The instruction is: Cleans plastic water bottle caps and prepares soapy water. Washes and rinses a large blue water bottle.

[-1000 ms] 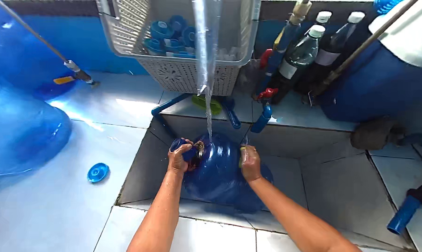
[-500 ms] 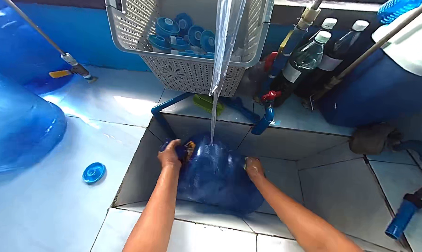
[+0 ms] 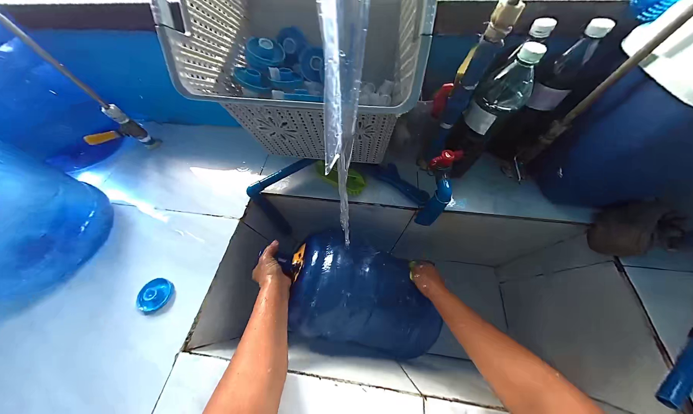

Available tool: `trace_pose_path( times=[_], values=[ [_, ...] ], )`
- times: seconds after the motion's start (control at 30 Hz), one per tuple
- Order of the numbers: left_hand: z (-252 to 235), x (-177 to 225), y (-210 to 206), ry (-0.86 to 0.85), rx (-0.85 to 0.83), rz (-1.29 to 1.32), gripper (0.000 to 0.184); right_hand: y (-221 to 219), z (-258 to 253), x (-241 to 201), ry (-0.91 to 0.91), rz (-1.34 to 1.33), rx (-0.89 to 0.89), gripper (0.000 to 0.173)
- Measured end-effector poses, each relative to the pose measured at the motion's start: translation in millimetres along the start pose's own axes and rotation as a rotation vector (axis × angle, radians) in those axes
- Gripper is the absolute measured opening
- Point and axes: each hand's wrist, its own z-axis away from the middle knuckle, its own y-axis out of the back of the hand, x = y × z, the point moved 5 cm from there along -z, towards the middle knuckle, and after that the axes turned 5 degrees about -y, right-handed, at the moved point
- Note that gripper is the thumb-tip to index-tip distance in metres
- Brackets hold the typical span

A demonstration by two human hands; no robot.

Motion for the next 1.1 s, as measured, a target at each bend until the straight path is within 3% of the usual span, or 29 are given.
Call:
trace_pose_path(
  times=[0.07,0.13,0.2,0.23,0.27,0.3,0.37,0.43,0.47,0.5,0.53,0.57,0.6,0.67,0.73,0.77,0.83,0.87,0.9,0.93,1.0,1.03,1.1],
  values=[
    [22,6,-13,-0.122,-0.187,0.06,0.03,6,30,-13,-0.053,-0.161,0.12,0.043],
    [22,-2,-18,-0.153,-0.422,0.173,0.03,11,68,-56,0.238,-0.357,0.432,0.041],
    [23,-16,-10,-0.027,-0.288,0.156,0.023,-7,101,-111,0.717,-0.336,0.591,0.042],
    [27,-18,-7,0.053,-0.176,0.124,0.026,-13,114,-141,0.906,-0.229,0.559,0.041],
    [32,-17,-9,0.065,-0.153,0.096,0.019,-7,121,-170,0.986,-0.068,0.472,0.037],
    [38,-15,-12,0.022,-0.223,0.105,0.009,9,119,-193,0.92,0.069,0.288,0.035],
    [43,-13,-17,-0.069,-0.53,0.183,0.028,51,72,-206,0.613,0.044,-0.09,0.034],
    [32,-15,-16,-0.072,-0.623,0.161,0.042,58,5,-153,0.441,-0.251,-0.097,0.032],
    [21,-15,-9,-0.057,-0.515,0.102,0.035,41,-13,-110,0.372,-0.257,-0.045,0.035],
    [10,-12,-1,-0.023,-0.301,0.028,0.031,20,-21,-67,0.27,-0.159,-0.022,0.039],
    [2,-7,7,0.035,-0.088,-0.025,0.04,5,-18,-35,0.172,-0.032,-0.025,0.041],
    [1,-3,7,0.048,0.021,-0.046,0.041,0,-10,-21,0.09,0.031,-0.024,0.042],
    [9,3,1,0.009,0.013,-0.046,0.037,4,2,-19,0.031,-0.001,0.004,0.042],
    [28,10,-12,-0.131,-0.283,0.054,0.035,20,36,-45,0.102,-0.272,0.214,0.042],
    [25,-1,-15,-0.136,-0.519,0.168,0.042,22,73,-86,0.434,-0.45,0.521,0.039],
    [24,-7,-12,-0.098,-0.465,0.181,0.035,13,90,-111,0.658,-0.382,0.588,0.039],
    [29,-13,-9,0.003,-0.234,0.149,0.026,4,112,-169,0.935,-0.065,0.44,0.036],
    [35,-12,-11,-0.017,-0.253,0.141,0.023,13,112,-195,0.898,0.121,0.265,0.036],
    [42,-10,-13,-0.077,-0.374,0.155,0.025,29,97,-213,0.766,0.211,0.038,0.036],
    [49,-7,-16,-0.118,-0.543,0.182,0.036,46,68,-216,0.615,0.162,-0.124,0.036],
    [43,-3,-18,-0.135,-0.751,0.221,0.052,60,1,-175,0.433,-0.2,-0.133,0.034],
    [30,-3,-14,-0.12,-0.682,0.193,0.049,50,-20,-140,0.359,-0.277,-0.086,0.036],
    [4,-7,4,-0.04,-0.201,0.078,0.04,11,-26,-63,0.179,-0.033,-0.098,0.042]
  ],
)
